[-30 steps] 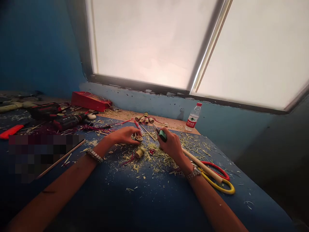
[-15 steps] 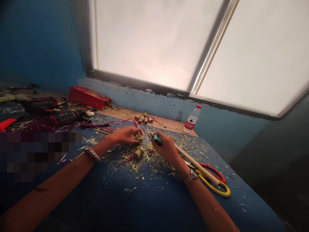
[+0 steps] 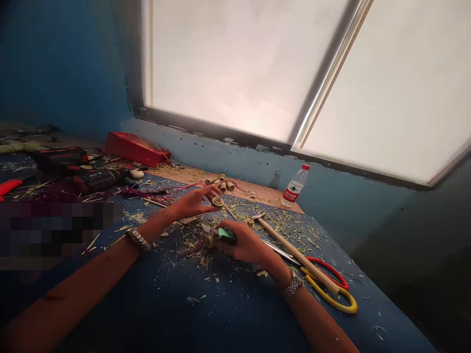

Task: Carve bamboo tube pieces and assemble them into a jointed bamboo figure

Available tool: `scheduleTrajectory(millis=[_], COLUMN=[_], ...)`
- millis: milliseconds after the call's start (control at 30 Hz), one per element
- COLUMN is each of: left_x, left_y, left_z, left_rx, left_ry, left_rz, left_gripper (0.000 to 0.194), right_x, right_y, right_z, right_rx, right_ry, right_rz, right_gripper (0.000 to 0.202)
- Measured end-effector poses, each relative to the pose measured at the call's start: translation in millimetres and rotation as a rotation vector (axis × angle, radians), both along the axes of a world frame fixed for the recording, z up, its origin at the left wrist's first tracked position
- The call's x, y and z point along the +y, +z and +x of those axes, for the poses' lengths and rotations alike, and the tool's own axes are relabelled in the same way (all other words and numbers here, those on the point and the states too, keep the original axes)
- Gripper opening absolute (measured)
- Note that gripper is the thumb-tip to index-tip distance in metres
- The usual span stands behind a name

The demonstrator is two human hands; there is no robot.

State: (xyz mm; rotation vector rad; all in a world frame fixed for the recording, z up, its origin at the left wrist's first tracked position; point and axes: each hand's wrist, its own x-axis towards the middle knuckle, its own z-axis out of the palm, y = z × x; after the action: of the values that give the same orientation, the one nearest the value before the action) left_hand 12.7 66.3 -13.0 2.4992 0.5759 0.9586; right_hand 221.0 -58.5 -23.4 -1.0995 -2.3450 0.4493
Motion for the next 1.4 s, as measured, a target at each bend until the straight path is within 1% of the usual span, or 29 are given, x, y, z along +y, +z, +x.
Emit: scheduleTrajectory(millis=[100,167,267,300,367,467,567,700,767,867,967,1033,1100,1200,1333,1400], left_x=[1.2,2.0,1.7,0.8,-2.9,-11.3,-18.3,-20.7,-20.2,-19.9,-20.4,-20.9,-21.7,-23.2,-24.6,-25.0], left_y=[-1.9,-4.4,-7.1,-7.1,-5.5,-0.9,2.7,3.7,4.2,5.8,6.5,5.9,5.4,6.1,8.6,9.7], left_z=[0.8,2.5,6.1,7.4,9.5,11.5,12.7,13.9,13.8,12.8,12.1,12.4,13.1,14.1,14.8,15.0], left_rx=[-0.023,-0.027,-0.024,-0.025,-0.040,-0.080,-0.103,-0.181,-0.224,-0.239,-0.247,-0.245,-0.231,-0.223,-0.219,-0.233], left_ry=[-0.003,-0.014,-0.044,-0.054,-0.085,-0.141,-0.161,-0.167,-0.172,-0.209,-0.251,-0.280,-0.294,-0.269,-0.213,-0.194], left_rz=[-0.011,-0.009,0.009,0.019,0.044,0.093,0.110,-0.022,-0.079,-0.102,-0.108,-0.111,-0.113,-0.078,0.072,0.107], left_gripper=[0.047,0.042,0.035,0.036,0.036,0.033,0.035,0.045,0.044,0.038,0.037,0.037,0.036,0.036,0.036,0.035], right_x=[-1.0,-1.5,1.1,2.8,6.8,11.2,12.4,11.4,10.9,10.4,9.7,9.1,8.4,7.6,7.6,7.9], right_y=[2.7,4.5,5.6,5.6,5.5,5.2,3.6,1.4,2.3,6.3,10.0,11.3,11.8,11.6,10.5,10.5], right_z=[1.8,2.5,4.6,5.6,7.7,10.3,12.0,13.5,14.3,16.6,20.4,22.4,22.9,20.7,17.0,15.9], right_rx=[0.233,0.399,0.495,0.492,0.469,0.427,0.397,0.423,0.424,0.386,0.349,0.326,0.339,0.420,0.486,0.520], right_ry=[-0.032,-0.112,-0.283,-0.322,-0.357,-0.344,-0.311,-0.343,-0.348,-0.285,-0.202,-0.167,-0.172,-0.238,-0.320,-0.358], right_rz=[-0.076,-0.068,0.112,0.180,0.277,0.326,0.337,0.293,0.293,0.361,0.399,0.390,0.347,0.271,0.183,0.127], right_gripper=[0.028,0.031,0.031,0.030,0.030,0.028,0.025,0.031,0.030,0.022,0.017,0.016,0.016,0.021,0.031,0.038])
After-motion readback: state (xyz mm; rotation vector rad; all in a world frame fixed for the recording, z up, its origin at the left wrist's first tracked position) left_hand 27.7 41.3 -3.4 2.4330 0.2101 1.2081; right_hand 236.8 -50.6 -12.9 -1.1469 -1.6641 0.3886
